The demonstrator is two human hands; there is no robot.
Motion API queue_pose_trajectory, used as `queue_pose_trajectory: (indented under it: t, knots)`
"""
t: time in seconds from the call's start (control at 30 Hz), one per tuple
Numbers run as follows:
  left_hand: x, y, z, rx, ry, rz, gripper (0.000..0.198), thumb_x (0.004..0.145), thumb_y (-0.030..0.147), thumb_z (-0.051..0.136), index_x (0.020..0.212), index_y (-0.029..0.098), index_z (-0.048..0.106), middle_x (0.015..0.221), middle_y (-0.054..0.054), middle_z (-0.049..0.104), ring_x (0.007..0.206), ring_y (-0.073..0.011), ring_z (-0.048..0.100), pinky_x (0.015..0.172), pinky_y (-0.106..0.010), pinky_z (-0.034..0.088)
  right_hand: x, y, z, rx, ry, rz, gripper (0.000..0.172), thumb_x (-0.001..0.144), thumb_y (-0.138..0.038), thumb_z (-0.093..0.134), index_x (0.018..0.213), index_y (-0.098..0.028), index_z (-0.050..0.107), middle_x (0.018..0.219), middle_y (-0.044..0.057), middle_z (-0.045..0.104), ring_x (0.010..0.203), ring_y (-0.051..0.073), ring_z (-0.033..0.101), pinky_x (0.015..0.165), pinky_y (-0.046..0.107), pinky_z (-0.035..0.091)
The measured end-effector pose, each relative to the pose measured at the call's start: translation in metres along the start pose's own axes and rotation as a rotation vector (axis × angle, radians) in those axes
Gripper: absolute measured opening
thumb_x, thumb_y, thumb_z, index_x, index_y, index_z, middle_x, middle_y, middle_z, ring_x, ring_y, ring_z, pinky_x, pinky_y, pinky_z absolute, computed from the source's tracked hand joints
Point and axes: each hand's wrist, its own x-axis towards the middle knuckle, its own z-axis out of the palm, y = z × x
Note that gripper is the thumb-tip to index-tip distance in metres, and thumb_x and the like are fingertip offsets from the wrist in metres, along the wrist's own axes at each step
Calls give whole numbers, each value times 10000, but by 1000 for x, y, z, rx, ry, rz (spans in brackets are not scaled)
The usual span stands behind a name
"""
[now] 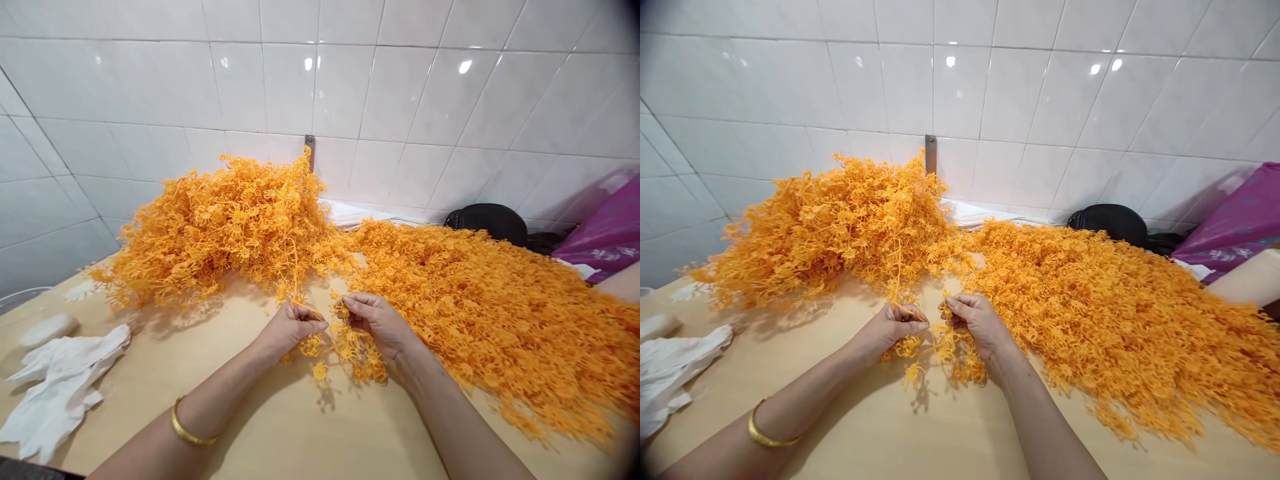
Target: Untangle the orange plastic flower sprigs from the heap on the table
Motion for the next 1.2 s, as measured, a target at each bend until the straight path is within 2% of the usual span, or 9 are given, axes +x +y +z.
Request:
queue_pose_trajectory:
  t: [0.3, 0.4, 0.53, 0.7, 0.8, 0.9, 1.0, 1.1, 1.2]
  knots:
    - [2, -4, 0, 14, 38, -32, 202, 544, 280, 684, 592, 119, 572, 504, -11, 552, 449, -93, 475, 465, -221, 358, 2, 1, 0, 60, 31, 58, 309, 579, -455, 658, 640, -155, 614, 561, -17, 540, 492, 81, 502, 534, 231, 373]
    - [1, -3, -1, 15, 16, -8, 196, 571, 282, 664, 604, 113, 570, 537, -35, 580, 474, -98, 486, 478, -222, 361, 1, 1, -1, 0, -21, 29, 289, 612, -441, 640, 663, -158, 614, 596, -11, 553, 534, 84, 501, 560, 231, 365]
    - [-1, 0, -1, -42, -52, -21, 171, 613, 273, 628, 633, 116, 565, 568, -59, 603, 514, -117, 522, 502, -229, 378, -1, 2, -3, -125, -103, -1, 206, 590, -333, 676, 667, -155, 607, 646, -5, 567, 602, 92, 488, 587, 228, 339]
    - [-1, 0, 1, -142, 11, -115, 168, 580, 234, 656, 595, 122, 532, 470, 1, 519, 399, -69, 449, 430, -201, 337, 0, 2, 0, -167, -8, -79, 201, 583, -320, 663, 577, -172, 527, 554, -46, 481, 526, 78, 409, 538, 227, 298]
    - [0, -2, 0, -136, 66, -130, 208, 598, 309, 652, 633, 123, 567, 479, 14, 511, 402, -56, 431, 432, -192, 332, 1, 1, 3, -232, 79, -132, 232, 567, -331, 663, 564, -181, 486, 531, -52, 436, 490, 80, 363, 494, 232, 270]
    - [-1, -1, -1, -66, 2, -125, 272, 601, 383, 645, 641, 118, 598, 468, 15, 514, 394, -47, 405, 416, -186, 301, 4, 3, 4, -322, 124, -241, 222, 588, -307, 647, 575, -189, 459, 542, -50, 412, 499, 87, 354, 487, 237, 269]
    - [-2, 1, -1, -42, -82, -131, 254, 533, 329, 700, 630, 113, 607, 510, 1, 559, 427, -58, 441, 437, -191, 315, 6, 8, 3, -378, 138, -333, 201, 620, -267, 620, 590, -194, 435, 555, -52, 382, 511, 88, 346, 488, 235, 271]
    - [-1, -1, 0, -81, -53, -131, 231, 490, 260, 722, 607, 113, 587, 526, -8, 574, 456, -79, 483, 464, -202, 343, 8, 10, 3, -365, 149, -352, 193, 635, -245, 602, 601, -195, 419, 564, -55, 365, 513, 84, 335, 487, 230, 266]
    - [0, -3, 1, -111, -19, -139, 200, 516, 238, 696, 598, 119, 557, 510, -19, 579, 427, -83, 481, 452, -210, 340, 7, 9, 5, -268, 128, -301, 185, 625, -248, 604, 628, -198, 426, 567, -55, 378, 525, 86, 353, 507, 228, 291]
